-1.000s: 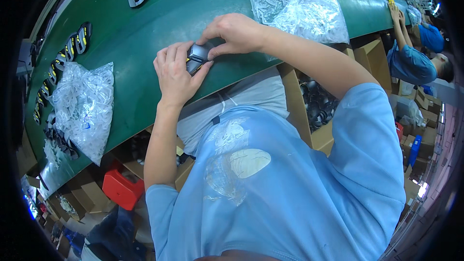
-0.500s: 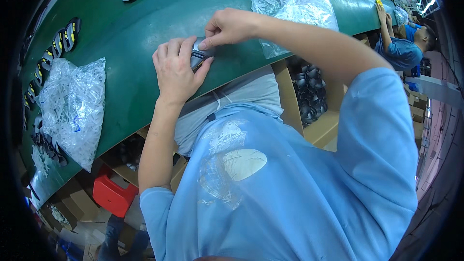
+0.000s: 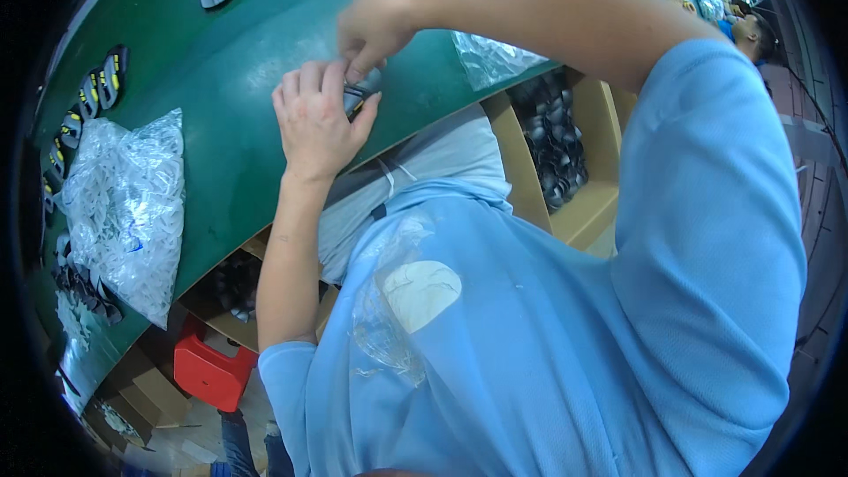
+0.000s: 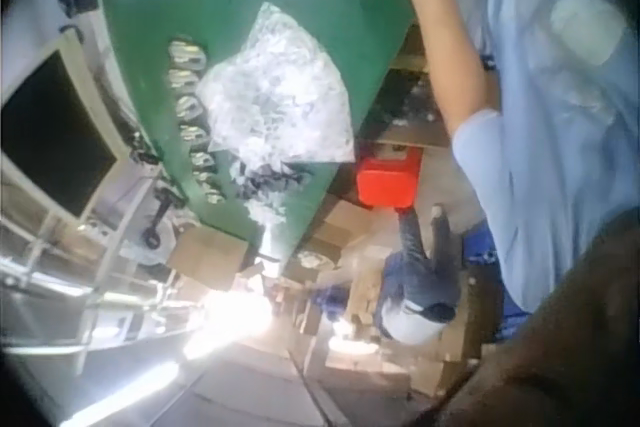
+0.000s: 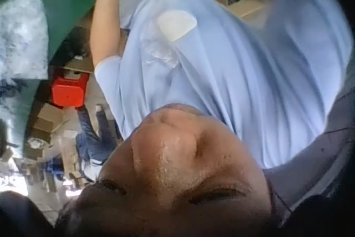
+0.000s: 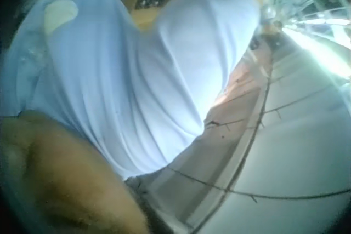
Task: The person assembles computer mice by fitting top covers onto mouse bodies by hand and placing the assembled mice on the conveyor belt.
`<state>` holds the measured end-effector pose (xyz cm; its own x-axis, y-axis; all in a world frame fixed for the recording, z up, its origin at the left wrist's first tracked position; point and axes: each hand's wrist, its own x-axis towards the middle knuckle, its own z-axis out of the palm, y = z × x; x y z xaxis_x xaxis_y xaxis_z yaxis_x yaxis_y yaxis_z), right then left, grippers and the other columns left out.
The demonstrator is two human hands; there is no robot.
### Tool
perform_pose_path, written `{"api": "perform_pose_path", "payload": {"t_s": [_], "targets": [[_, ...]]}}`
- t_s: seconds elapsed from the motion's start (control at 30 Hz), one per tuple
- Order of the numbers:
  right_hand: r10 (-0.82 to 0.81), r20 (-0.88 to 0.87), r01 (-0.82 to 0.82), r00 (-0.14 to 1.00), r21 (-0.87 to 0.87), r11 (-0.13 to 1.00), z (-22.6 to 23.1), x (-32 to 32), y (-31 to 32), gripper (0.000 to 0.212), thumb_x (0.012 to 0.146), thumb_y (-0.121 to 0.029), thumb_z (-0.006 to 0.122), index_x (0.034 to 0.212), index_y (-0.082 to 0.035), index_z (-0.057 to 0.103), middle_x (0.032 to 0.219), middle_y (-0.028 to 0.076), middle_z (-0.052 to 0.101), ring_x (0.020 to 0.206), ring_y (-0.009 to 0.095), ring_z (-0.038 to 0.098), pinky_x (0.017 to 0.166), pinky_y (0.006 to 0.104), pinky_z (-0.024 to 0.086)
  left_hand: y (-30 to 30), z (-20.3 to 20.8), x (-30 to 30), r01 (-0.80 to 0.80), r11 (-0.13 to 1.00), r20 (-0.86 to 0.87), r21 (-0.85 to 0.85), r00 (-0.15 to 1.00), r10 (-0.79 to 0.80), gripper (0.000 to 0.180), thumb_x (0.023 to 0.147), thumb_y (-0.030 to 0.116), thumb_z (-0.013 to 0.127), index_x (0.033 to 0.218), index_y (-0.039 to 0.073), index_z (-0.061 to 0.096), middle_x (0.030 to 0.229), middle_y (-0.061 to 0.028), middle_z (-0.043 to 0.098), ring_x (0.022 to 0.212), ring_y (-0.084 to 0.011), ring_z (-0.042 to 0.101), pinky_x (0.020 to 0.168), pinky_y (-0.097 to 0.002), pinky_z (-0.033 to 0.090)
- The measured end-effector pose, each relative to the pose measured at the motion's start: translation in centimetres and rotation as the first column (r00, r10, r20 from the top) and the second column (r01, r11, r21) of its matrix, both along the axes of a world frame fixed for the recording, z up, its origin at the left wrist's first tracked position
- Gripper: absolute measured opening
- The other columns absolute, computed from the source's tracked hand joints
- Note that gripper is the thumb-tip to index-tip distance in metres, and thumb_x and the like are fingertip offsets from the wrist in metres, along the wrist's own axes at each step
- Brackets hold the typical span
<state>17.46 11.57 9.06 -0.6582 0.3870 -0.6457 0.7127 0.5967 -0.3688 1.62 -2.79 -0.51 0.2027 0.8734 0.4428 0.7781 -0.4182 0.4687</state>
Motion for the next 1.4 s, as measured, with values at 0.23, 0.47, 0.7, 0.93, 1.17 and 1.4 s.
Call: {"api": "perform_pose_path", "payload": {"t_s": [0.23,0.47,0.7,0.93,1.17,1.4], "targets": [[-0.656,-0.264,0.454,0.707,-0.542,0.707,-2.9,4.6,-4.7,0.042,0.108,-0.047,0.068,0.105,-0.005,0.075,0.085,-0.001,0.071,0.065,0.007,0.054,0.057,0.0260,0.043,-1.1,0.2,-0.5,-0.027,0.999,0.128,-0.032,0.991,0.031,0.059,0.083,0.035,0.088,0.132,0.010,0.069,0.121,-0.0136,0.068,0.112,-0.0356,0.060,0.099,-0.0481,0.046],[-0.744,-0.526,0.569,0.412,-0.489,0.661,-2.8,14.7,-10.8,0.028,0.107,-0.028,0.071,0.111,-0.001,0.076,0.094,0.003,0.077,0.090,0.010,0.069,0.085,0.0297,0.055,3.5,2.2,-7.9,-0.109,0.989,0.035,0.100,0.994,0.106,0.044,0.091,0.027,0.087,0.128,0.007,0.077,0.122,-0.0155,0.076,0.113,-0.0341,0.068,0.101,-0.0444,0.051],[-0.517,-0.651,0.788,0.555,0.214,0.577,-1.4,20.6,-5.8,0.027,0.098,-0.030,0.077,0.108,-0.005,0.079,0.099,0.011,0.080,0.086,0.029,0.074,0.079,0.0397,0.058,15.5,1.8,-17.0,-0.388,0.858,-0.402,0.336,0.765,0.503,0.056,0.102,0.054,0.068,0.138,0.012,0.074,0.139,-0.0269,0.069,0.124,-0.0465,0.066,0.108,-0.0548,0.049],[-0.385,-0.659,0.746,0.646,0.439,0.500,-6.9,22.0,-1.5,0.030,0.093,-0.030,0.081,0.111,-0.005,0.079,0.105,0.014,0.077,0.105,0.037,0.072,0.092,0.0473,0.057,18.4,0.3,-10.9,-0.473,0.824,-0.237,0.312,0.801,0.550,0.071,0.089,0.058,0.079,0.140,0.010,0.068,0.146,-0.0196,0.063,0.135,-0.0453,0.053,0.114,-0.0611,0.037],[-0.407,-0.670,0.761,0.620,0.388,0.521,-5.1,21.4,-3.3,0.024,0.094,-0.027,0.080,0.107,-0.007,0.079,0.095,0.009,0.074,0.091,0.032,0.067,0.084,0.0439,0.053,13.9,2.9,-21.6,-0.492,0.858,-0.308,0.149,0.802,0.513,0.068,0.095,0.050,0.079,0.145,0.007,0.067,0.146,-0.0251,0.063,0.133,-0.0436,0.058,0.114,-0.0516,0.044],[-0.359,-0.716,0.771,0.598,0.393,0.501,-5.6,20.6,-3.1,0.022,0.093,-0.025,0.080,0.106,-0.007,0.079,0.090,0.009,0.073,0.089,0.031,0.066,0.083,0.0419,0.051,16.1,1.4,-15.4,-0.338,0.939,-0.319,0.067,0.884,0.341,0.074,0.093,0.051,0.081,0.152,0.010,0.061,0.146,-0.0255,0.063,0.129,-0.0449,0.060,0.110,-0.0527,0.049]]}}
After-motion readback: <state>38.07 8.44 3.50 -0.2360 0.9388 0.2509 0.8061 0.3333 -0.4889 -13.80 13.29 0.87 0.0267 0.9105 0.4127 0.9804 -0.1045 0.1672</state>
